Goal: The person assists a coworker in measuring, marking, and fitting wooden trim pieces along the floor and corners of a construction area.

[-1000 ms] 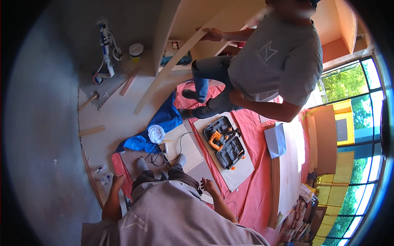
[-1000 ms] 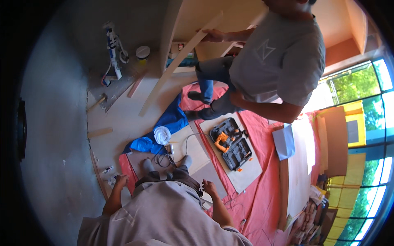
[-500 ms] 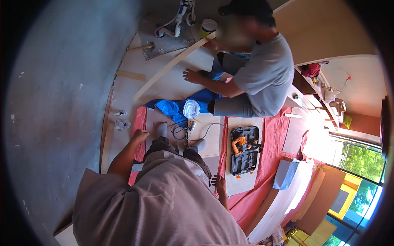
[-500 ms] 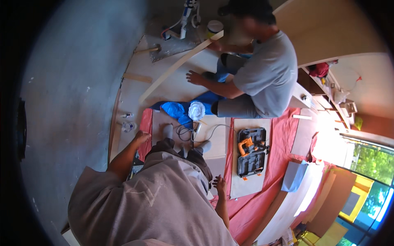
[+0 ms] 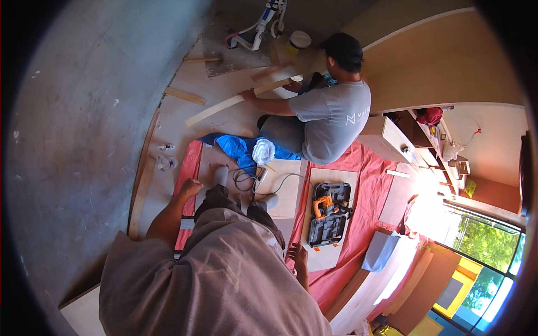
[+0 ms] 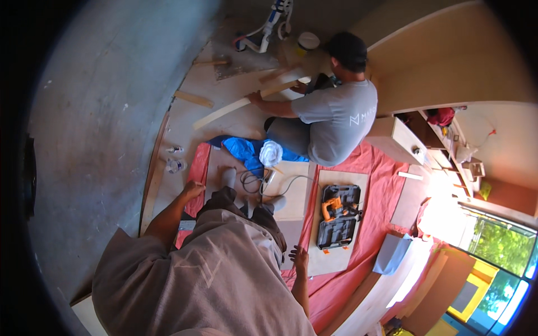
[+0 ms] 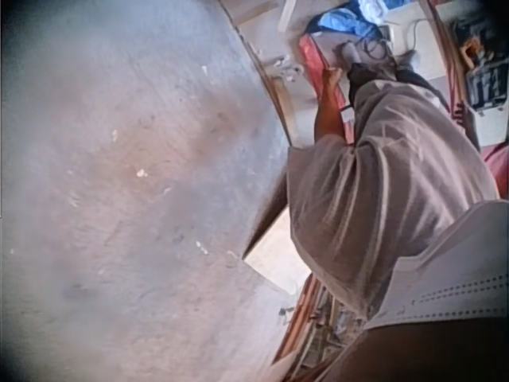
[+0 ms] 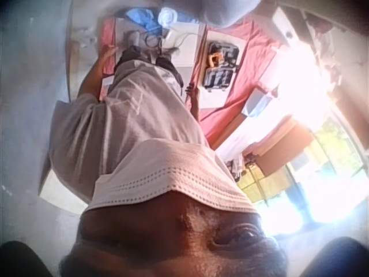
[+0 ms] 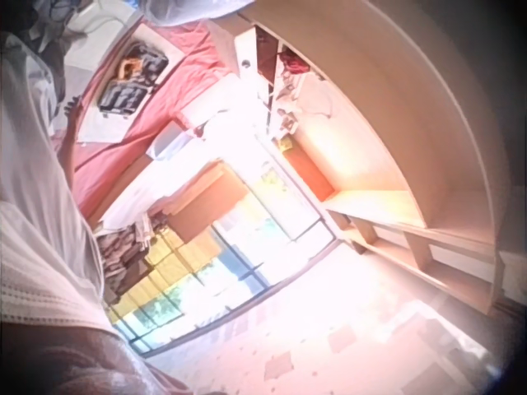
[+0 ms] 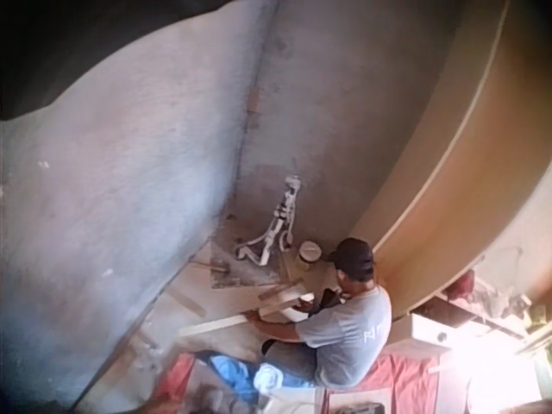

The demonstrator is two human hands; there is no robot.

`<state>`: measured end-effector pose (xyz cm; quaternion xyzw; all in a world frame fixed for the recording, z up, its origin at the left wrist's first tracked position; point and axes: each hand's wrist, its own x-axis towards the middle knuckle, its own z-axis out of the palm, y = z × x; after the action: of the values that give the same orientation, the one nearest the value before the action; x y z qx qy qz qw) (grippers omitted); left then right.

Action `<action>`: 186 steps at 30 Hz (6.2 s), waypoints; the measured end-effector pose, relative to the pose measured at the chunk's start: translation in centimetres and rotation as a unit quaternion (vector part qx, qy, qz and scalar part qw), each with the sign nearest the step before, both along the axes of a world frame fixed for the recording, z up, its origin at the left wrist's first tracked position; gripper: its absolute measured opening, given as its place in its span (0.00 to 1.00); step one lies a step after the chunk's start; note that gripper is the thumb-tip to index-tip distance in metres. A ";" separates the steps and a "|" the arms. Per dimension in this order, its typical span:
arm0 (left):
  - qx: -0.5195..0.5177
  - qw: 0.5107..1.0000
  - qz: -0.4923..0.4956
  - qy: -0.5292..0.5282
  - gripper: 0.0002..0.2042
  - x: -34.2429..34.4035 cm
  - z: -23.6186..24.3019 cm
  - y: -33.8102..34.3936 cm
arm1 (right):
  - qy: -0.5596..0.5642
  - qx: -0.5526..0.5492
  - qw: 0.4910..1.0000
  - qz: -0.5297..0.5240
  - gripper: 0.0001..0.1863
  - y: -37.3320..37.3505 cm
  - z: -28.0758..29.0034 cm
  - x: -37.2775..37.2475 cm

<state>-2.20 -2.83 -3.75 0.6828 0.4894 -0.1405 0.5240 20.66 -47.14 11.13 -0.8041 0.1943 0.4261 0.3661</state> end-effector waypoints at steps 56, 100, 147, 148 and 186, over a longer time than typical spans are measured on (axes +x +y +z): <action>0.032 0.999 0.028 -0.008 0.15 -2.7 -0.6 1.1 | 0.015 -0.007 0.998 0.066 0.23 3.4 0.4 1.5; -0.032 0.997 0.074 0.016 0.14 -2.3 0.3 0.8 | 0.009 -0.007 0.997 0.073 0.25 3.6 0.2 2.0; 0.000 0.998 0.061 -0.001 0.14 -3.4 -1.4 0.5 | -0.016 -0.012 0.990 0.137 0.25 4.6 1.8 1.4; 0.000 0.998 0.060 -0.001 0.14 -3.3 -1.1 0.5 | -0.017 -0.012 0.990 0.136 0.25 4.7 1.9 1.4; -0.037 0.997 0.071 0.001 0.14 -2.2 0.2 0.8 | 0.009 -0.012 0.997 0.081 0.24 3.8 0.3 2.1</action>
<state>-4.42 -2.05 -3.54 0.6261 0.5316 -0.1217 0.5573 22.76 -43.37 11.45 -0.8178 0.1366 0.4594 0.3186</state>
